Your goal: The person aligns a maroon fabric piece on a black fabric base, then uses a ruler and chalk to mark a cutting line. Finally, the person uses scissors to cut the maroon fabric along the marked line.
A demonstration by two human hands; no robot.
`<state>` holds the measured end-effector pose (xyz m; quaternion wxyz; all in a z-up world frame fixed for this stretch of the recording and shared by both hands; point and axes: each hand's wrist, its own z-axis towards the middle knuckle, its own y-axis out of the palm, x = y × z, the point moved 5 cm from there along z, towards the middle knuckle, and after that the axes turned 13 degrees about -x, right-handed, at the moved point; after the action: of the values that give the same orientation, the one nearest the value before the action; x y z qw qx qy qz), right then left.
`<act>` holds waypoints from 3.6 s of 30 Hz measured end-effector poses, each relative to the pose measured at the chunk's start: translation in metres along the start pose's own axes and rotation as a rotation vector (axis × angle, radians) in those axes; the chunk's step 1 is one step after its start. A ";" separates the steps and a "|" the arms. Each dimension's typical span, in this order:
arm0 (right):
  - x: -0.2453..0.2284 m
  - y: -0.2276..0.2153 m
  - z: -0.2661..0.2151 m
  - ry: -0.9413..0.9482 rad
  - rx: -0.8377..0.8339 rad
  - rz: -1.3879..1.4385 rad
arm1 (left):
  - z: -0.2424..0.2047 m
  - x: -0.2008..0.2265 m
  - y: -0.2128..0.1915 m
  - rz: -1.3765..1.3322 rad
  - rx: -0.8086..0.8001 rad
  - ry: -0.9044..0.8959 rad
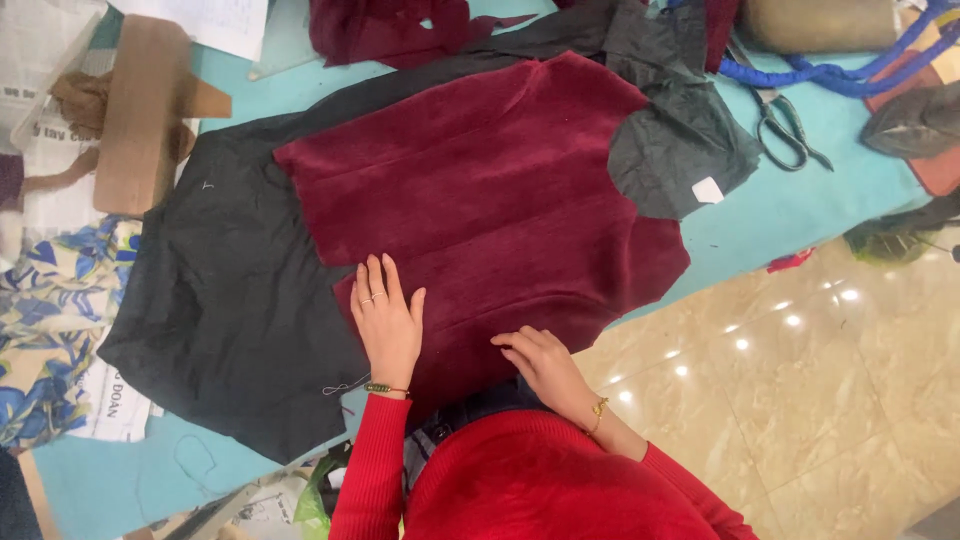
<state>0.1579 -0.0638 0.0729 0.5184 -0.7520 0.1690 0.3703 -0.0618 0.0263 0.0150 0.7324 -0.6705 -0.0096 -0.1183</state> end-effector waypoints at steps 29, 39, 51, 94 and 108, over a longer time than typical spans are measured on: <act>-0.049 0.022 0.019 -0.065 -0.092 0.004 | -0.007 -0.011 -0.006 -0.179 -0.007 0.025; -0.030 0.018 0.060 -0.193 0.090 -0.191 | -0.007 -0.012 -0.009 -0.204 -0.031 0.026; -0.004 0.049 0.157 -0.174 0.071 -0.659 | -0.008 -0.015 -0.002 -0.217 -0.063 -0.006; -0.006 0.056 0.156 -0.187 0.181 -0.821 | -0.010 -0.017 -0.001 -0.254 -0.089 -0.019; -0.004 0.056 0.156 -0.176 0.165 -0.804 | -0.011 -0.016 -0.005 -0.267 -0.107 -0.015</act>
<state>0.0592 0.0544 0.0098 0.6927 -0.6795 -0.1537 0.1866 -0.0801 0.0179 0.0155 0.6733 -0.7021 -0.0978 -0.2099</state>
